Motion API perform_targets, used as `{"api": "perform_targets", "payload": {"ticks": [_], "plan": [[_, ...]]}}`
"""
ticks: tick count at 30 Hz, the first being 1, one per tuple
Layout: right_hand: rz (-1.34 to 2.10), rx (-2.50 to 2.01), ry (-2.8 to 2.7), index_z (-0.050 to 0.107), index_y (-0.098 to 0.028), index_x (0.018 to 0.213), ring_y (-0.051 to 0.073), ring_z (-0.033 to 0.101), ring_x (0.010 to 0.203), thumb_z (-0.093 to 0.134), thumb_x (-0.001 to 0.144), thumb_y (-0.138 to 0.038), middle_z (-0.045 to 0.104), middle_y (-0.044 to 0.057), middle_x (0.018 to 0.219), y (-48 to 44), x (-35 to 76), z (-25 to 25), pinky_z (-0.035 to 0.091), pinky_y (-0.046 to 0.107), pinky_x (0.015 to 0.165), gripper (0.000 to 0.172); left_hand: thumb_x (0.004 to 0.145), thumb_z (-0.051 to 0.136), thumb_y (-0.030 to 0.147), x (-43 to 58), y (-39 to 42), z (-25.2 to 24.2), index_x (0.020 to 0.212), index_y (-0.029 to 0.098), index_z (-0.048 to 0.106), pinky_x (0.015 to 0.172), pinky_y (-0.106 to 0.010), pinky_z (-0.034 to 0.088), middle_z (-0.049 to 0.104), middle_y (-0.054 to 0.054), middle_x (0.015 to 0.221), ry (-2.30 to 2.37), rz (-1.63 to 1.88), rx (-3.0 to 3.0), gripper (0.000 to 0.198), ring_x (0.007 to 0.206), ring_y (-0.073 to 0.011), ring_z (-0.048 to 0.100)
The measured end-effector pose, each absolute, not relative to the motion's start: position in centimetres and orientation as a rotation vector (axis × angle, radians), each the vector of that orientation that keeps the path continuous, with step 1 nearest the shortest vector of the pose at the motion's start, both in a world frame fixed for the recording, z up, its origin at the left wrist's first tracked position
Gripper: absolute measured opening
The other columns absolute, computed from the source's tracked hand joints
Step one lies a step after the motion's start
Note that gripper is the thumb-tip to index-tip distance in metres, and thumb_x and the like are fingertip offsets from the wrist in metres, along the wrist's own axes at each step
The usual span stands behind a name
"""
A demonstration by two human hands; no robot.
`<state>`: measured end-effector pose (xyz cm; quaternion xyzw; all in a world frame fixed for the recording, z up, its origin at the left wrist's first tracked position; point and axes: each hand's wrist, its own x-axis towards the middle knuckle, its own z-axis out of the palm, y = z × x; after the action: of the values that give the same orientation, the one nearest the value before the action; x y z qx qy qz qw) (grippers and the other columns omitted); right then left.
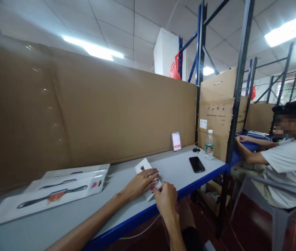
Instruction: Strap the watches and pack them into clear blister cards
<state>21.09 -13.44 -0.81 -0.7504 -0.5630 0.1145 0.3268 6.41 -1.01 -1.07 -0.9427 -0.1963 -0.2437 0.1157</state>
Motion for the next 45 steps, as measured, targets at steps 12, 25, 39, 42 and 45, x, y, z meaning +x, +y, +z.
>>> {"api": "perform_targets", "payload": {"ticks": [12, 25, 39, 42, 45], "plan": [[0.260, -2.005, -1.545, 0.074, -0.018, 0.116, 0.026, 0.070, 0.112, 0.058, 0.101, -0.027, 0.078, 0.011, 0.113, -14.4, 20.9, -0.4, 0.046, 0.028, 0.084, 0.024, 0.105, 0.046, 0.038, 6.4, -0.3, -1.3, 0.106, 0.021, 0.069, 0.100, -0.042, 0.054, 0.070, -0.013, 0.122, -0.597, -0.682, -2.674, 0.029, 0.120, -0.0280, 0.065], [0.243, -2.019, -1.514, 0.078, -0.022, 0.092, 0.021, 0.073, 0.091, 0.056, 0.102, -0.037, 0.080, 0.007, 0.092, -15.0, 21.8, -0.6, 0.038, 0.026, 0.068, 0.029, 0.104, 0.044, 0.047, 6.5, -2.2, 0.6, 0.133, 0.020, 0.062, 0.102, -0.041, 0.050, 0.064, -0.016, 0.133, -0.661, -0.682, -2.813, 0.043, 0.128, -0.0284, 0.059], [0.235, -1.932, -1.550, 0.073, -0.020, 0.088, 0.020, 0.071, 0.082, 0.054, 0.102, -0.032, 0.078, 0.006, 0.087, -15.6, 22.3, -2.0, 0.032, 0.028, 0.065, 0.027, 0.099, 0.045, 0.021, 0.4, 5.1, -1.9, 0.134, 0.011, 0.065, 0.097, -0.036, 0.048, 0.073, -0.020, 0.122, -1.936, -0.821, -2.434, 0.041, 0.117, -0.0297, 0.067], [0.225, -1.875, -1.545, 0.071, -0.020, 0.086, 0.020, 0.070, 0.080, 0.053, 0.102, -0.031, 0.077, 0.007, 0.086, -16.0, 22.4, -2.6, 0.033, 0.028, 0.065, 0.026, 0.098, 0.046, 0.021, 0.2, 6.5, -2.6, 0.129, 0.011, 0.070, 0.097, -0.033, 0.048, 0.075, -0.017, 0.120, -1.922, -1.005, -2.506, 0.040, 0.112, -0.0269, 0.069], [0.246, -1.831, -1.538, 0.069, -0.020, 0.081, 0.021, 0.069, 0.078, 0.052, 0.100, -0.029, 0.076, 0.008, 0.083, -16.3, 22.6, -3.2, 0.033, 0.028, 0.065, 0.028, 0.097, 0.049, 0.026, 0.1, 7.2, -2.9, 0.125, 0.012, 0.074, 0.093, -0.032, 0.049, 0.077, -0.014, 0.118, -1.846, -1.112, -2.613, 0.039, 0.104, -0.0256, 0.071]]}}
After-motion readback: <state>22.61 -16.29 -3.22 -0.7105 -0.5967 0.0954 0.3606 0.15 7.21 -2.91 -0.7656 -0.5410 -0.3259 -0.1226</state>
